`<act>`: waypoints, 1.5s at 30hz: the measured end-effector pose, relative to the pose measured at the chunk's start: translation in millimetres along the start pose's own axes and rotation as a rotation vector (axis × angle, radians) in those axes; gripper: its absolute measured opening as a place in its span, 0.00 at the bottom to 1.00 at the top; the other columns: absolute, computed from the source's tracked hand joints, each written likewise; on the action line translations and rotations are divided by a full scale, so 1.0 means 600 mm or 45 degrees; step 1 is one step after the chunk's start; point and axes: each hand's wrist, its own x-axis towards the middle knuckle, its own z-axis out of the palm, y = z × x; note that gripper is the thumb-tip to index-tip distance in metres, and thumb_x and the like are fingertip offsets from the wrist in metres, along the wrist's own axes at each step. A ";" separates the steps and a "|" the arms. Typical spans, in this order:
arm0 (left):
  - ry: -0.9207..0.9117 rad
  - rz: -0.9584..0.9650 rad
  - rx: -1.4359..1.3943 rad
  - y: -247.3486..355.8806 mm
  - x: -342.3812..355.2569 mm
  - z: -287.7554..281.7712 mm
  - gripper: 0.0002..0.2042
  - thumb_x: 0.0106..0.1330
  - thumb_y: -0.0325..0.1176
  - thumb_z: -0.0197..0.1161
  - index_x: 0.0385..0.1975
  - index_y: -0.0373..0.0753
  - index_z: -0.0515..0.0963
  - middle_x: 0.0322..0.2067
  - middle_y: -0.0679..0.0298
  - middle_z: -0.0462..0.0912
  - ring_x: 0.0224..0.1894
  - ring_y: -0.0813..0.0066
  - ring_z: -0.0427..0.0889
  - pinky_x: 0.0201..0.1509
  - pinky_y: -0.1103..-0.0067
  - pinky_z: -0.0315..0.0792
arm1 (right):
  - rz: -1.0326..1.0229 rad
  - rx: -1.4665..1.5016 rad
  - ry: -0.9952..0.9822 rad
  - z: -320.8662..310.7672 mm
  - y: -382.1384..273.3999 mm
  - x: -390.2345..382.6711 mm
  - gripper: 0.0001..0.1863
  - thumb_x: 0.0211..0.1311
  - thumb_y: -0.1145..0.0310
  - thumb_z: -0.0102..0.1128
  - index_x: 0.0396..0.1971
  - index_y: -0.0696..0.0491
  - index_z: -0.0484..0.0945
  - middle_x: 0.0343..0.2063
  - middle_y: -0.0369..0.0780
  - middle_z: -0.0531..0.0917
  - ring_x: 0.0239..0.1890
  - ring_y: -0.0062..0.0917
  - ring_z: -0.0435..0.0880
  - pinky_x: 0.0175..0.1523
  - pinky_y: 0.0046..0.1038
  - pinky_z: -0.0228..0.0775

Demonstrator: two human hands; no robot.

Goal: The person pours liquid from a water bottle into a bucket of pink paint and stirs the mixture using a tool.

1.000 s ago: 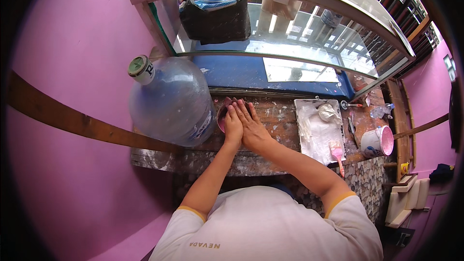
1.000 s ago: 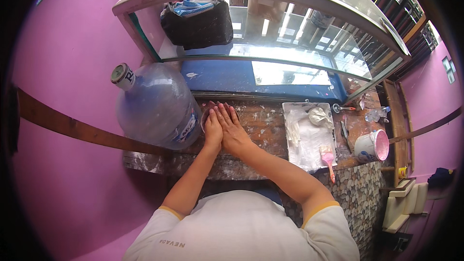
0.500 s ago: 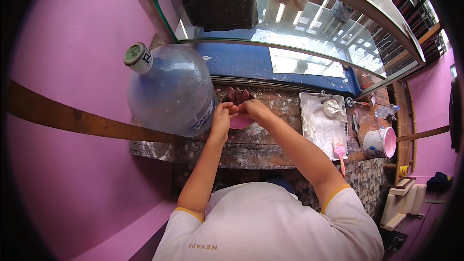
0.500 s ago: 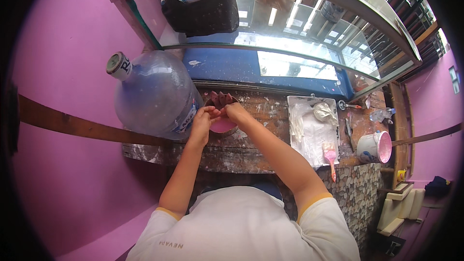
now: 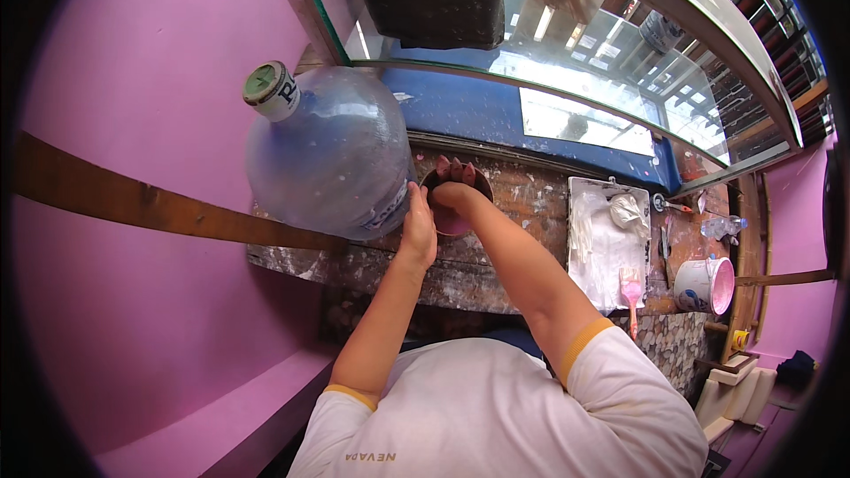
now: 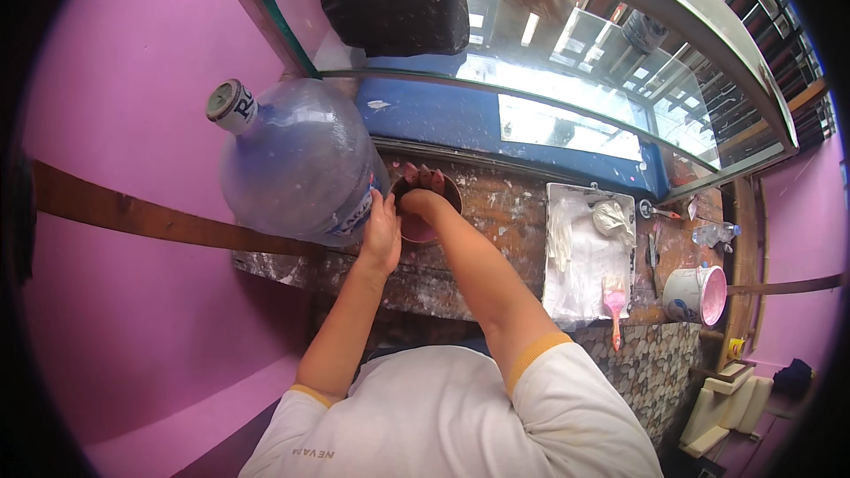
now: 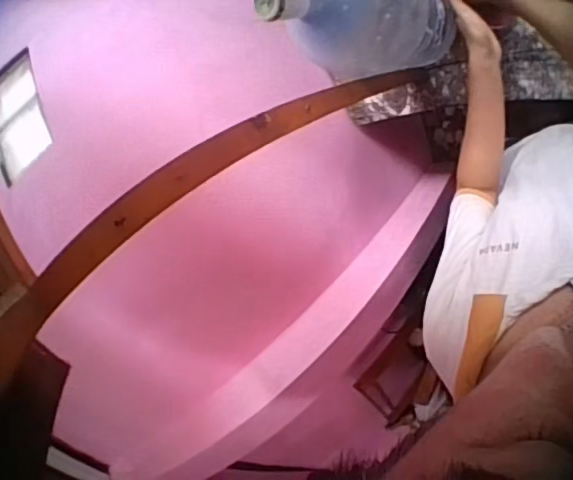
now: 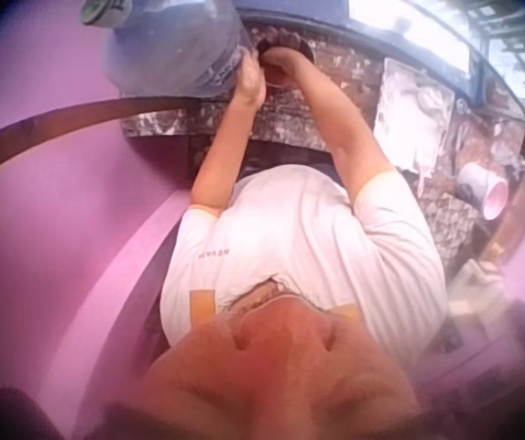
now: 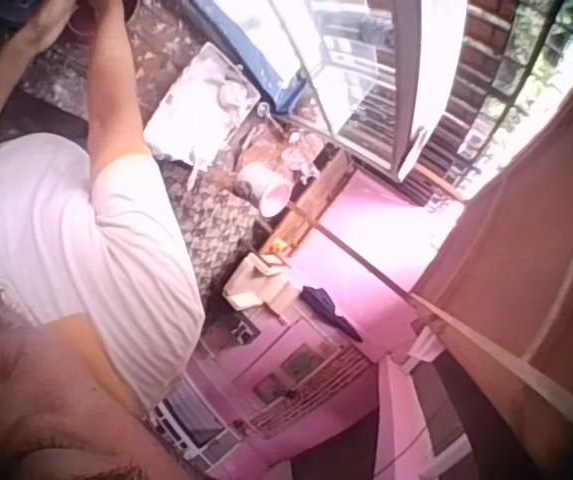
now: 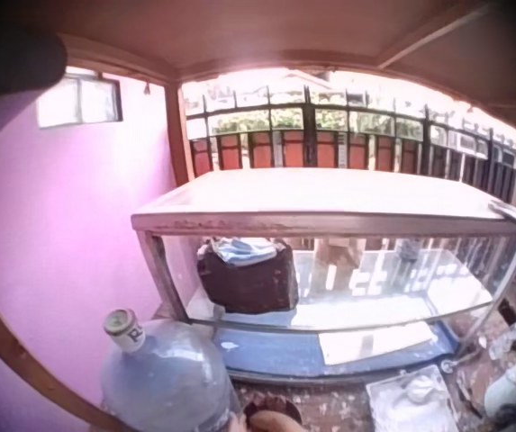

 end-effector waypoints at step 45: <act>-0.260 1.466 2.034 0.075 -0.036 0.042 0.31 0.65 0.29 0.62 0.69 0.30 0.65 0.71 0.44 0.66 0.75 0.48 0.61 0.75 0.59 0.55 | -0.142 0.931 1.038 -0.160 -0.167 -0.219 0.28 0.72 0.54 0.47 0.37 0.66 0.84 0.41 0.65 0.83 0.49 0.61 0.82 0.56 0.49 0.74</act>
